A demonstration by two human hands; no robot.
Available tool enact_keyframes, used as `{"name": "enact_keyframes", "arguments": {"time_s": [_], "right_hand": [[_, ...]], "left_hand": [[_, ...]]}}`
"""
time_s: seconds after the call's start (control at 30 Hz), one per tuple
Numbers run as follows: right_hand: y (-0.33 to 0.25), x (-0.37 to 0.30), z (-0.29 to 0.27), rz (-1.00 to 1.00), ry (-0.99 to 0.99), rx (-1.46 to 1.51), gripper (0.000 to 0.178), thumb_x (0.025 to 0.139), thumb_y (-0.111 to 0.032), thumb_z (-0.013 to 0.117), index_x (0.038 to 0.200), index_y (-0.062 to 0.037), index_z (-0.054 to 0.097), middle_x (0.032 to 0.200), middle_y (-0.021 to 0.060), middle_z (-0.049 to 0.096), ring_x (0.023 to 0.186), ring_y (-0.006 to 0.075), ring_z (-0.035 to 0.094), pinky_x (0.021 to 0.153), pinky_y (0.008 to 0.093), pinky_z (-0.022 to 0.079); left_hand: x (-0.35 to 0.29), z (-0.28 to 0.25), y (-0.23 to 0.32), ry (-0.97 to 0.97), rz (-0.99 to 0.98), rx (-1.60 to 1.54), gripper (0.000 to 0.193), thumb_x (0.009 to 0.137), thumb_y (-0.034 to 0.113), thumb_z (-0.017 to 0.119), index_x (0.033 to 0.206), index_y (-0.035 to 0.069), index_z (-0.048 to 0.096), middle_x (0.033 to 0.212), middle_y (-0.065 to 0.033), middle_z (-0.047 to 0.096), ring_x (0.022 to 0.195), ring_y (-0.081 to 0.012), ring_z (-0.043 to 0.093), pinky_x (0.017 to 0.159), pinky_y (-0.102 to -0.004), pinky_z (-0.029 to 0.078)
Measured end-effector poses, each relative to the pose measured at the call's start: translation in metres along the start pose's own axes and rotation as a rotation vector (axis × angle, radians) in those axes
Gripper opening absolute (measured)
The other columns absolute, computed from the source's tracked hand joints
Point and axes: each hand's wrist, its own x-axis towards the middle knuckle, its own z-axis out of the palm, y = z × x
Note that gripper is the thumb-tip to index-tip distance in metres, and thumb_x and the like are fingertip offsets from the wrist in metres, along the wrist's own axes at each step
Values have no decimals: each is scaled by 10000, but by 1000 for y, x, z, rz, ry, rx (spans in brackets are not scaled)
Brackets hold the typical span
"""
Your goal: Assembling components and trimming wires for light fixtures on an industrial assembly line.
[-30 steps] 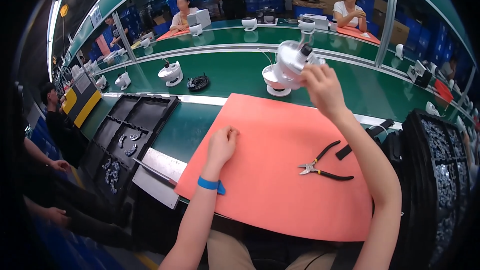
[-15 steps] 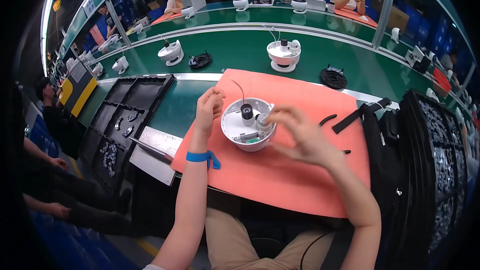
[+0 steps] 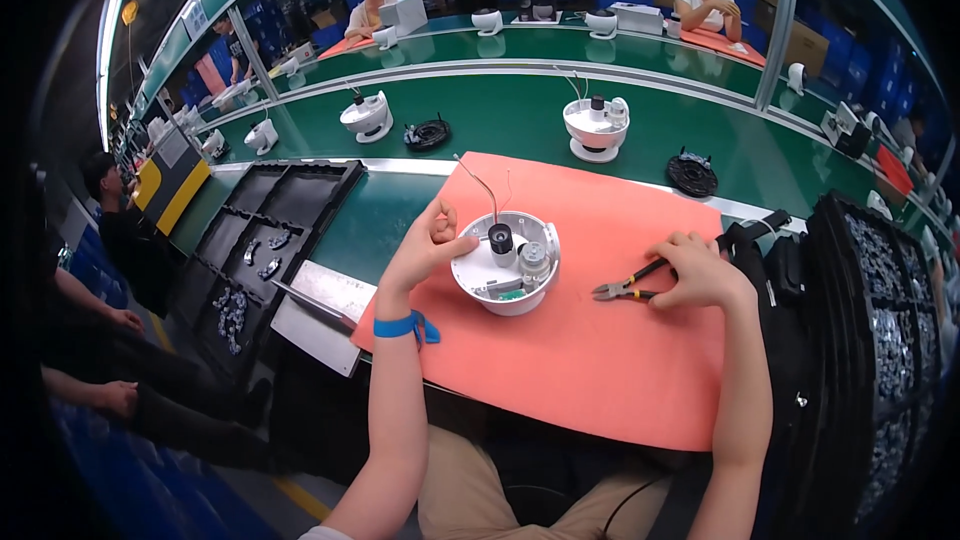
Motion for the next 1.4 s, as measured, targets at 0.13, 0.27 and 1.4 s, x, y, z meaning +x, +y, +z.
{"name": "enact_keyframes", "arguments": {"time_s": [0.13, 0.27, 1.4], "right_hand": [[15, -1, -4, -33, 4, 103, 604, 646, -350, 771, 1151, -84, 575, 1026, 88, 587, 960, 226, 537, 901, 381, 382], [22, 4, 8, -54, 169, 385, 479, 706, -296, 756, 1032, 5, 574, 1028, 129, 570, 853, 226, 573, 768, 329, 470], [-84, 67, -35, -536, 522, 203, 457, 663, -237, 755, 1029, 13, 645, 999, 122, 608, 917, 256, 596, 803, 344, 486]], "left_hand": [[2, 0, -2, -50, -17, 107, 356, 822, 222, 697, 658, 82, 414, 574, 79, 332, 536, -23, 290, 469, -241, 211], [1, 1, 6, -104, -25, 93, 429, 857, 239, 654, 564, 73, 389, 581, 74, 356, 546, -20, 295, 469, -250, 207], [10, 24, 1, 174, 357, 69, 248, 949, 173, 535, 773, -1, 515, 589, 24, 409, 555, -37, 342, 472, -238, 271]]}}
